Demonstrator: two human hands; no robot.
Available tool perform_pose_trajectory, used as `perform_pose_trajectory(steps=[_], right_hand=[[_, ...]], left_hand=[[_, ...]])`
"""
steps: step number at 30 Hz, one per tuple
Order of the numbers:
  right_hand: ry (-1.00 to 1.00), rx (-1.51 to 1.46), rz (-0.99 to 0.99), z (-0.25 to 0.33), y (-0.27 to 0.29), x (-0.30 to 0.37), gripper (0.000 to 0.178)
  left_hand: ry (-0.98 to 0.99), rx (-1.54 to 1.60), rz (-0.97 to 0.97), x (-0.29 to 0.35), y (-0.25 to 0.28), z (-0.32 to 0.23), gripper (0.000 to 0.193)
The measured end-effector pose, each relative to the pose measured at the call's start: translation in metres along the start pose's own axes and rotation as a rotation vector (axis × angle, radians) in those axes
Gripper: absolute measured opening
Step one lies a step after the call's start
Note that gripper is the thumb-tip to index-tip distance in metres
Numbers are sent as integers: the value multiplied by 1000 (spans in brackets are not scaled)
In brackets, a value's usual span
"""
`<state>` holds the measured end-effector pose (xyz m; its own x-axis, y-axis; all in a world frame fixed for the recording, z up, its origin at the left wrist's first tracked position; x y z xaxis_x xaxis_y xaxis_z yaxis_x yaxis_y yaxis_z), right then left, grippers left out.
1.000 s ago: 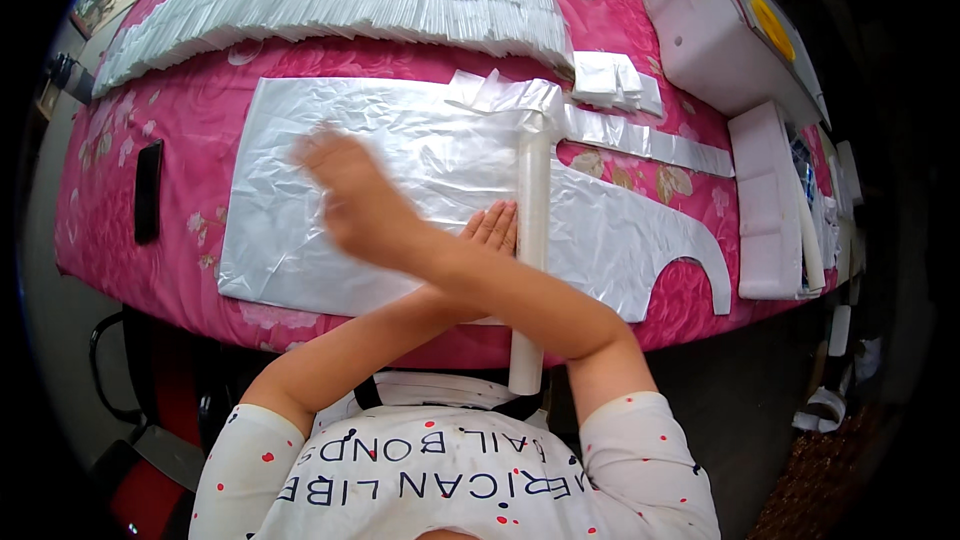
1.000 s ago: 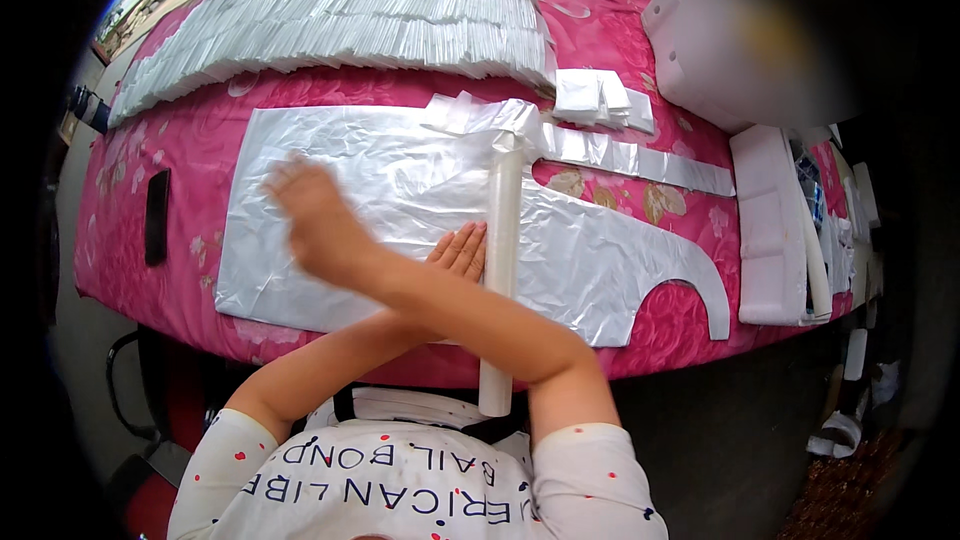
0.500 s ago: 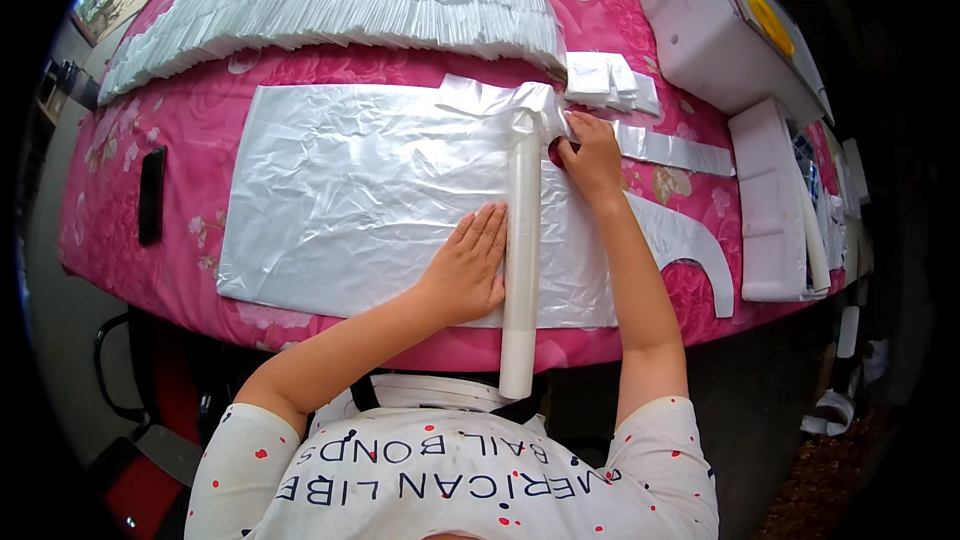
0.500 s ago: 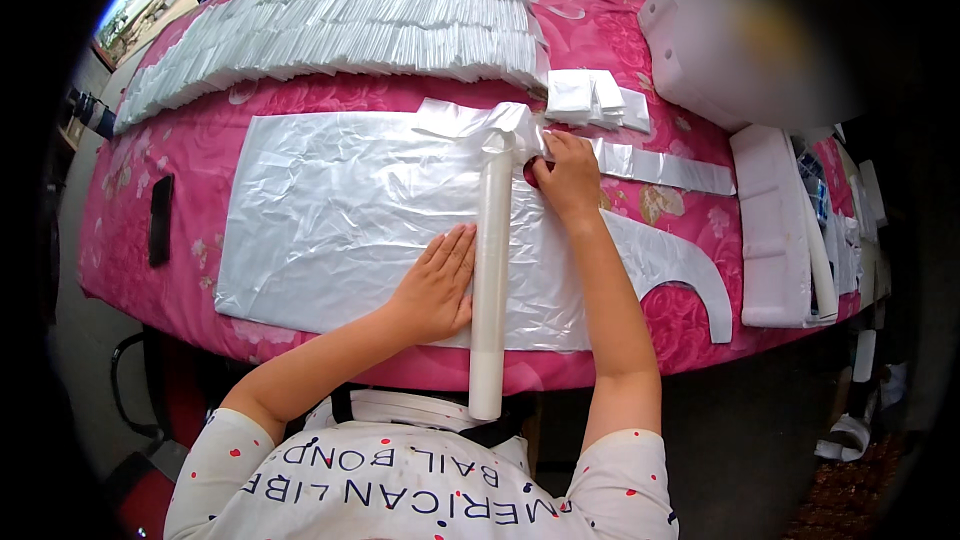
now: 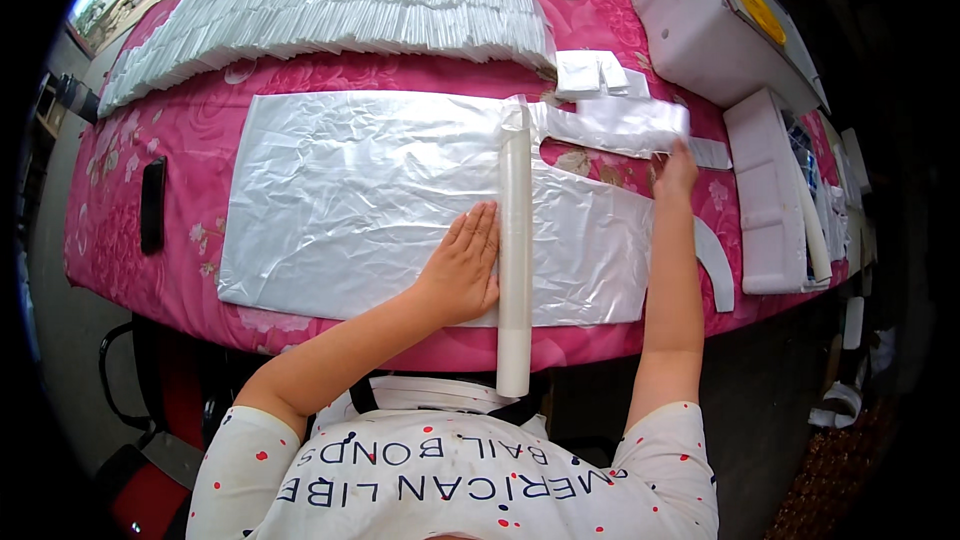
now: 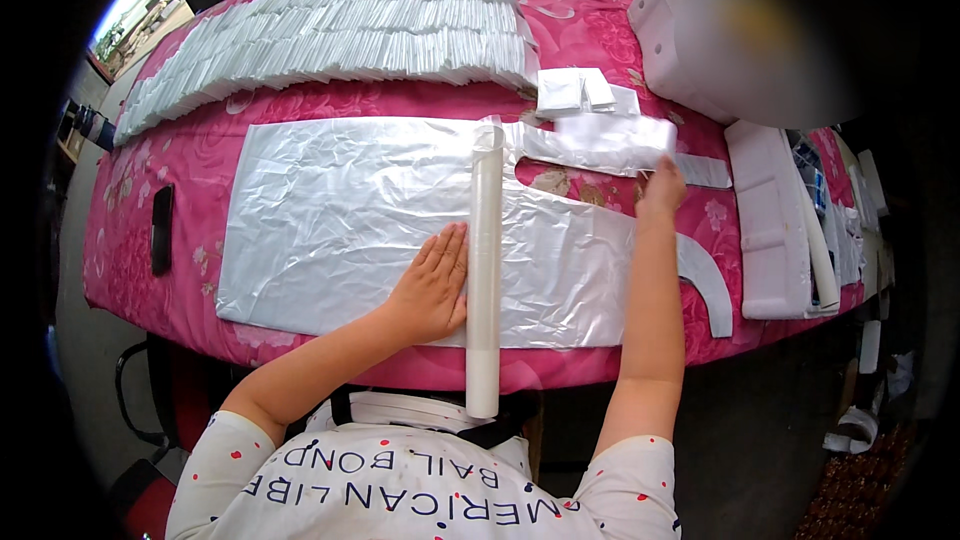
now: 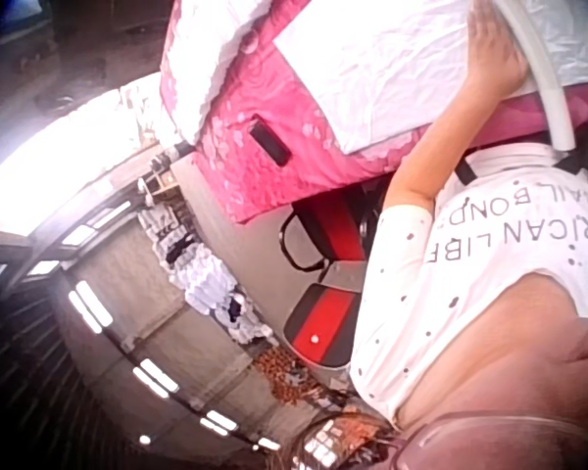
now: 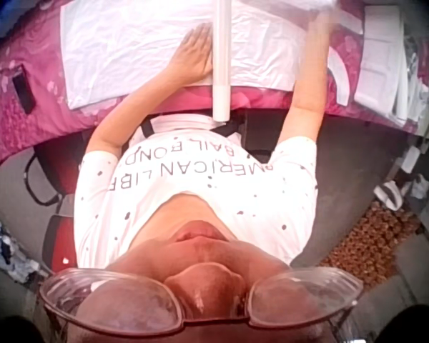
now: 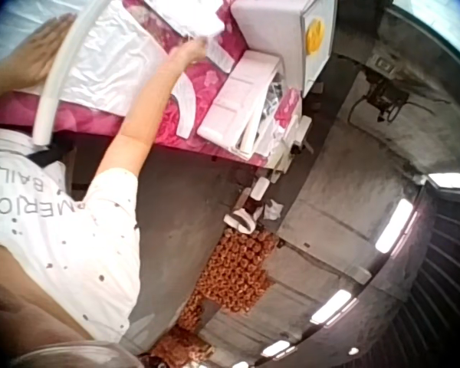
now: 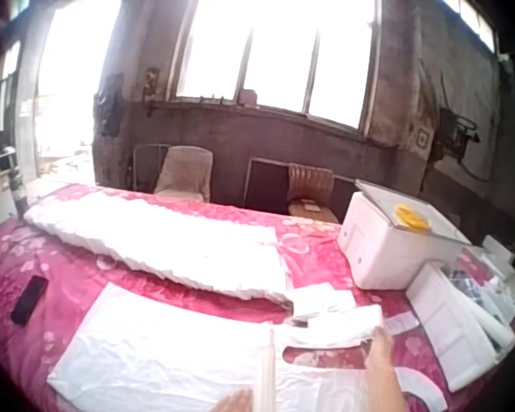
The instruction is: The person wraps small white rectangular items in clear plastic film on a pink floral tablecloth. They unroll the film, place an item on it, fold the film over, and smooth it down, repeating this process for several items.
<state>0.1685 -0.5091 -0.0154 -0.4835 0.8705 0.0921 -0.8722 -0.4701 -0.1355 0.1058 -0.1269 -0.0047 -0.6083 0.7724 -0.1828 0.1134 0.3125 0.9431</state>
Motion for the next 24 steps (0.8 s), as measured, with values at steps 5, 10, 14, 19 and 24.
perform_pose_trajectory(steps=[5, 10, 14, 19, 24], right_hand=[[-17, -43, -157, 9, 67, -18, 34], [601, 547, 62, 43, 40, 59, 53], [815, 751, 620, 52, -29, 218, 49], [855, 759, 1162, 38, -60, 323, 50], [869, 777, 1265, 32, -58, 327, 51]], left_hand=[[39, 77, 43, -1, 6, 1, 68], [97, 224, -96, -10, 40, 25, 61], [155, 494, -290, -33, 71, 49, 53], [486, 1175, -190, -82, 31, 80, 56], [793, 1964, -159, -95, 4, 75, 62]])
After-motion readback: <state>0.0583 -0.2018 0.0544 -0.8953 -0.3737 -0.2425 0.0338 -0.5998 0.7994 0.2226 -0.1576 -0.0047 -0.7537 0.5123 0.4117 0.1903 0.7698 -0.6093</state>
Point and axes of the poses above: each hand's wrist, its own x-axis away from the middle knuckle, its own y-axis out of the back of the hand, z = x × y, the point moved 8 cm from there along -x, towards the middle knuckle, and after that the axes turned 1 degree about y, right-handed, at the moved point
